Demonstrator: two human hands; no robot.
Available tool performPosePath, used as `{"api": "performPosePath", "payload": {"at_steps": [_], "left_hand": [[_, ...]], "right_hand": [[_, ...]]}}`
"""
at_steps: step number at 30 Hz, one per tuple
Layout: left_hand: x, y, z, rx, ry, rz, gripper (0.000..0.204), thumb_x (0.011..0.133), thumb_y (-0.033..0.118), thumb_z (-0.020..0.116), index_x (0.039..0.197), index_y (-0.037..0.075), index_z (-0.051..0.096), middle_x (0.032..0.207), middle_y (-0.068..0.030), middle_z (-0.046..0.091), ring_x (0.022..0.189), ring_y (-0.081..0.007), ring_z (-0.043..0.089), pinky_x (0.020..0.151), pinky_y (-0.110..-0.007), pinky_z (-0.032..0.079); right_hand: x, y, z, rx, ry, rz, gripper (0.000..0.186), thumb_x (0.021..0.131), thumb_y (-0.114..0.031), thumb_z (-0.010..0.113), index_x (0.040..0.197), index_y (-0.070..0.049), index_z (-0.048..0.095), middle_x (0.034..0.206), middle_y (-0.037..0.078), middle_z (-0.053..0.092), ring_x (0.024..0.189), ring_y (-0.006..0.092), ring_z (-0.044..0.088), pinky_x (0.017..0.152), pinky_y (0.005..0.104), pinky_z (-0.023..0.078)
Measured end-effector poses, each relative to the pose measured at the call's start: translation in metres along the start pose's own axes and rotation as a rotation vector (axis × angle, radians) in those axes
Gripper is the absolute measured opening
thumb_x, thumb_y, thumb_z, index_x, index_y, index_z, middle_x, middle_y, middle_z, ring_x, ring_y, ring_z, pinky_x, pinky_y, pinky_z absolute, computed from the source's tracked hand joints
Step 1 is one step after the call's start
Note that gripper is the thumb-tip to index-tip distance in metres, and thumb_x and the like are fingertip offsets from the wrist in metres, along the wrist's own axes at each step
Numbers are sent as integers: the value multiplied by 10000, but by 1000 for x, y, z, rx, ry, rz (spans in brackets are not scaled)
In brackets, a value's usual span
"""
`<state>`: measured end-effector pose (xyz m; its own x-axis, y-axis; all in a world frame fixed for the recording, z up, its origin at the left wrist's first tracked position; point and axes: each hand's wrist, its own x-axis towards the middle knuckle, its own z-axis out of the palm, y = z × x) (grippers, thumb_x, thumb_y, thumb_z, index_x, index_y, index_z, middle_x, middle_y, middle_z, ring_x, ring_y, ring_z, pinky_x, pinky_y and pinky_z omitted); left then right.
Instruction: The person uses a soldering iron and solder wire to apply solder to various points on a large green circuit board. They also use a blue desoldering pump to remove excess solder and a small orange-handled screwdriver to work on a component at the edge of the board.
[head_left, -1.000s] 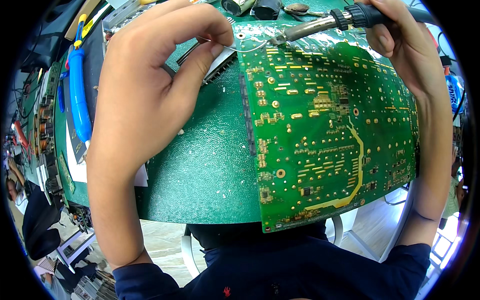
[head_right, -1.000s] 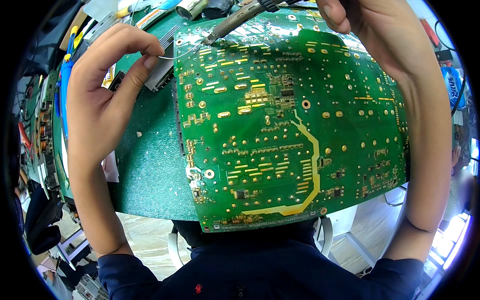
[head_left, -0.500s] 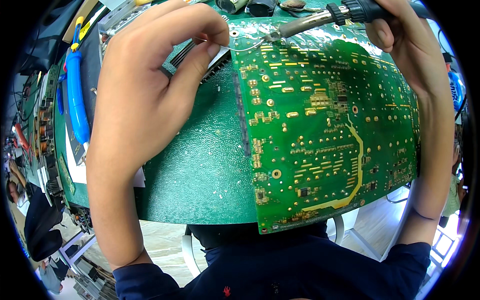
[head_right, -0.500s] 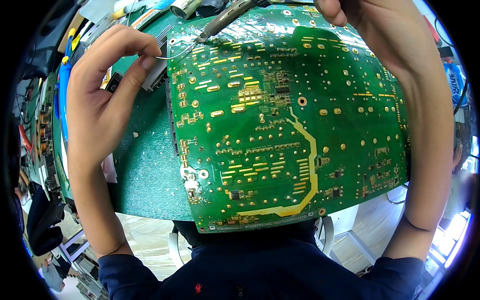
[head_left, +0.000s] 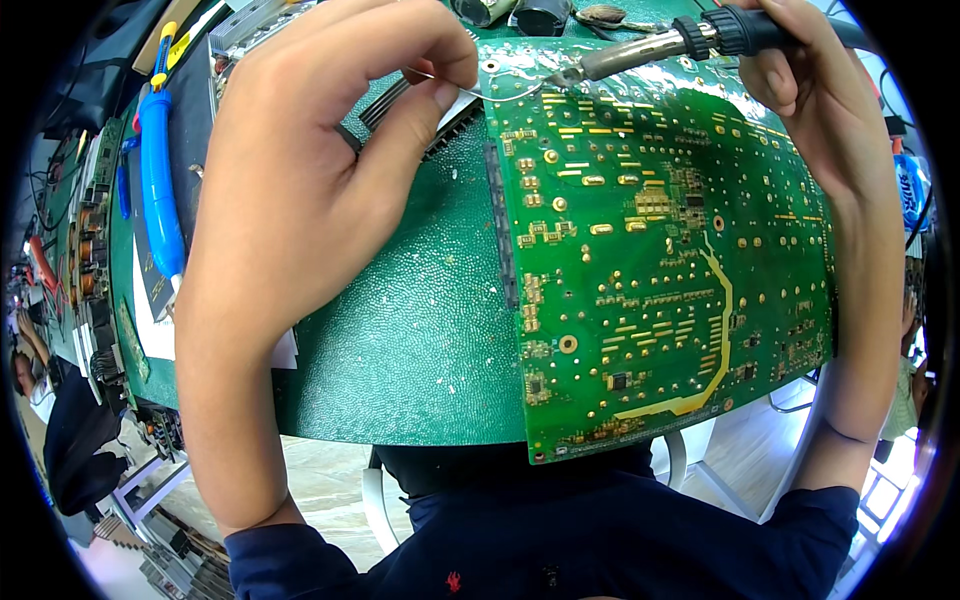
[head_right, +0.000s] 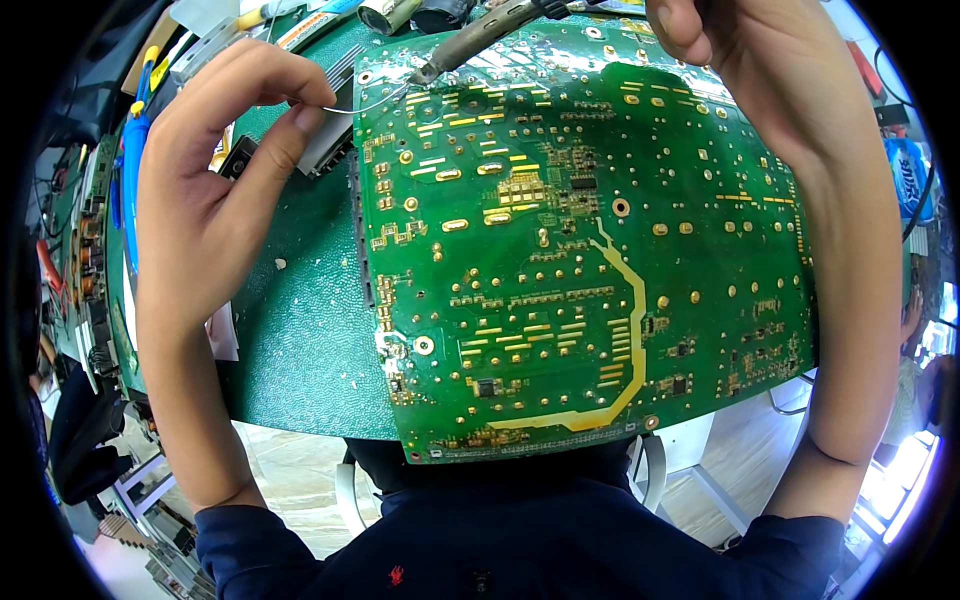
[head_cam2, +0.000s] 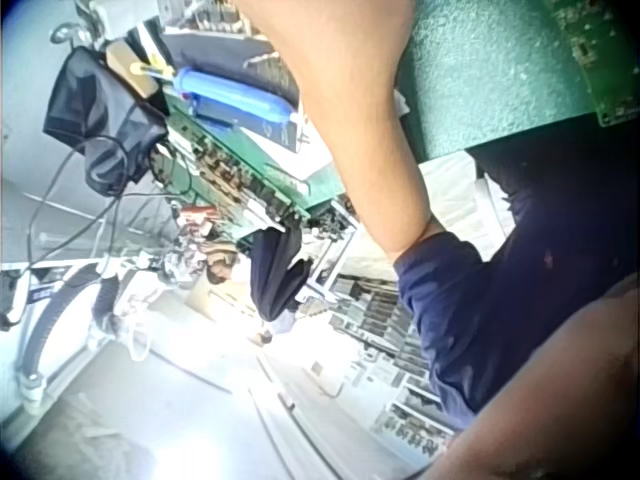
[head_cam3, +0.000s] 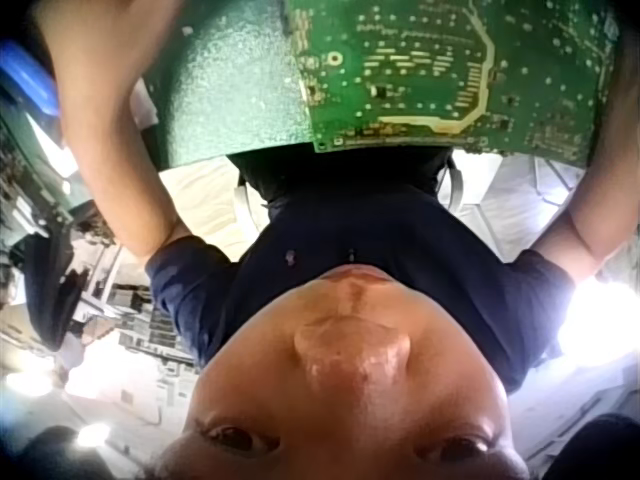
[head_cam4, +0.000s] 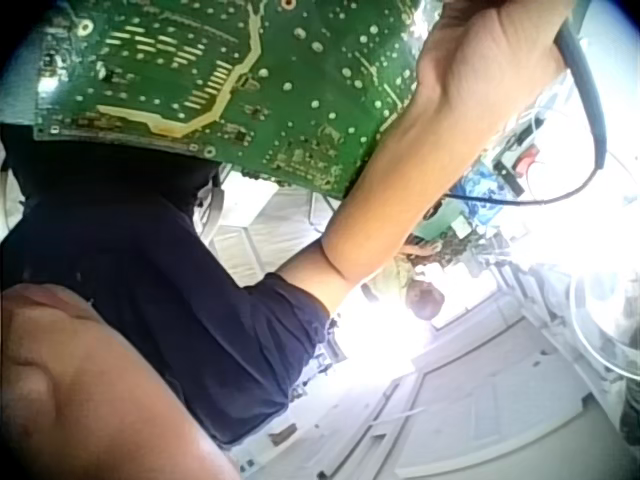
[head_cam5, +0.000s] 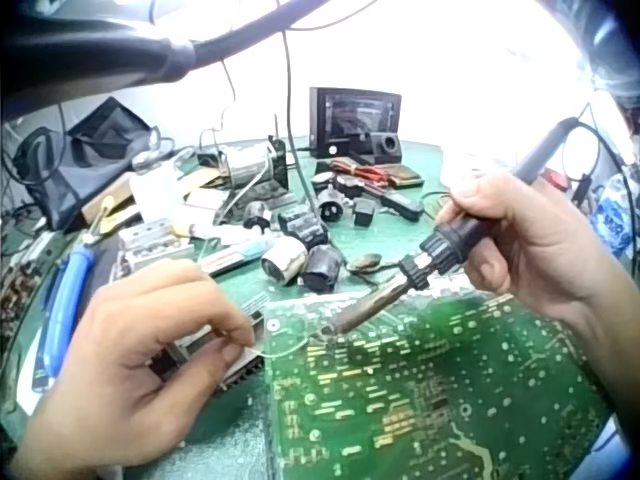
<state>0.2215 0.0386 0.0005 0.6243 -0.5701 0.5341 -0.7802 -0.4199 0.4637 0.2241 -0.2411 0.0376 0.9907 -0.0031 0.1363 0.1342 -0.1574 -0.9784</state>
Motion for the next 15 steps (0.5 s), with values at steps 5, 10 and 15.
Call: {"api": "performPosePath", "payload": {"at_steps": [5,10,15], "left_hand": [[-5,2,15,-118,144,56,83,808,-57,597,881,-17,595,846,-63,608,814,-162,582,797,-267,454],[-4,1,14,-131,126,50,80,811,-53,598,882,-17,598,847,-66,610,810,-164,580,795,-269,453],[-2,1,10,-47,55,48,70,814,-43,602,880,-18,598,846,-68,613,811,-165,579,794,-270,452]], "right_hand": [[0,-3,2,-34,22,26,224,906,-188,550,838,5,641,499,21,567,375,83,521,384,187,433],[-3,-2,11,-109,35,-71,225,905,-181,552,836,15,638,504,25,570,378,84,523,382,188,432],[4,-6,1,13,-33,39,222,898,-163,557,835,35,634,516,40,573,385,92,523,392,195,437]]}}
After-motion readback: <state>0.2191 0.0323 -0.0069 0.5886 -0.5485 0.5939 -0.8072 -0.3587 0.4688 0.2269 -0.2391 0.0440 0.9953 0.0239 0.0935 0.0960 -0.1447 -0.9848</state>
